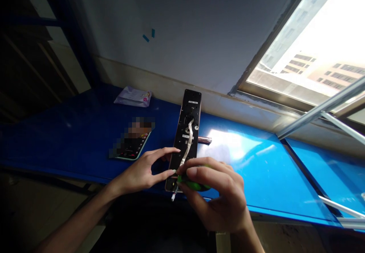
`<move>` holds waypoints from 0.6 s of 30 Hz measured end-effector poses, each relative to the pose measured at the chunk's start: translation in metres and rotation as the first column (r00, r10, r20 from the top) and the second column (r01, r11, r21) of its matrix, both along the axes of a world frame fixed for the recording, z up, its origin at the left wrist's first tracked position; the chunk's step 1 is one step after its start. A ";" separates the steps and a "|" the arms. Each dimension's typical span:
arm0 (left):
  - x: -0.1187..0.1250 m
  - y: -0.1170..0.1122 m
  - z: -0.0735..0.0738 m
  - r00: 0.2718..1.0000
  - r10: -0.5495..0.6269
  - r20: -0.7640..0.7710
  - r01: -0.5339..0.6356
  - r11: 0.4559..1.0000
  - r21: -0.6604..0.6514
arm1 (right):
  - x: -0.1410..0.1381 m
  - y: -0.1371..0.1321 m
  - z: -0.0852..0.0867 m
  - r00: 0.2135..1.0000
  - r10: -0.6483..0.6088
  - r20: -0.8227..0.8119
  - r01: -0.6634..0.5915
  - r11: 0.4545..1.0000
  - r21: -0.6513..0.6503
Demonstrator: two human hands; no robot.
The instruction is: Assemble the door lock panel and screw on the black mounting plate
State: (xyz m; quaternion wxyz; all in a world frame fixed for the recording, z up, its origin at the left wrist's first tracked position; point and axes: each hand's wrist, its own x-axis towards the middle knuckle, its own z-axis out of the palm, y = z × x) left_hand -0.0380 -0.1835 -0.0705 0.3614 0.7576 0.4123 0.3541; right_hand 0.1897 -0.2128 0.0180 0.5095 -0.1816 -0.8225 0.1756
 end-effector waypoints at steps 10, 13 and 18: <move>-0.001 0.000 -0.003 1.000 -0.017 -0.008 0.017 1.000 0.000 | 0.001 0.001 -0.002 1.000 0.011 -0.004 -0.011 1.000 0.000; -0.001 0.000 -0.002 1.000 -0.019 -0.011 0.019 1.000 -0.005 | 0.002 0.000 -0.004 1.000 0.005 -0.016 -0.005 1.000 -0.020; -0.001 0.000 -0.001 1.000 -0.018 -0.018 0.017 1.000 -0.012 | 0.009 -0.005 -0.005 0.998 0.028 0.060 -0.023 0.997 -0.074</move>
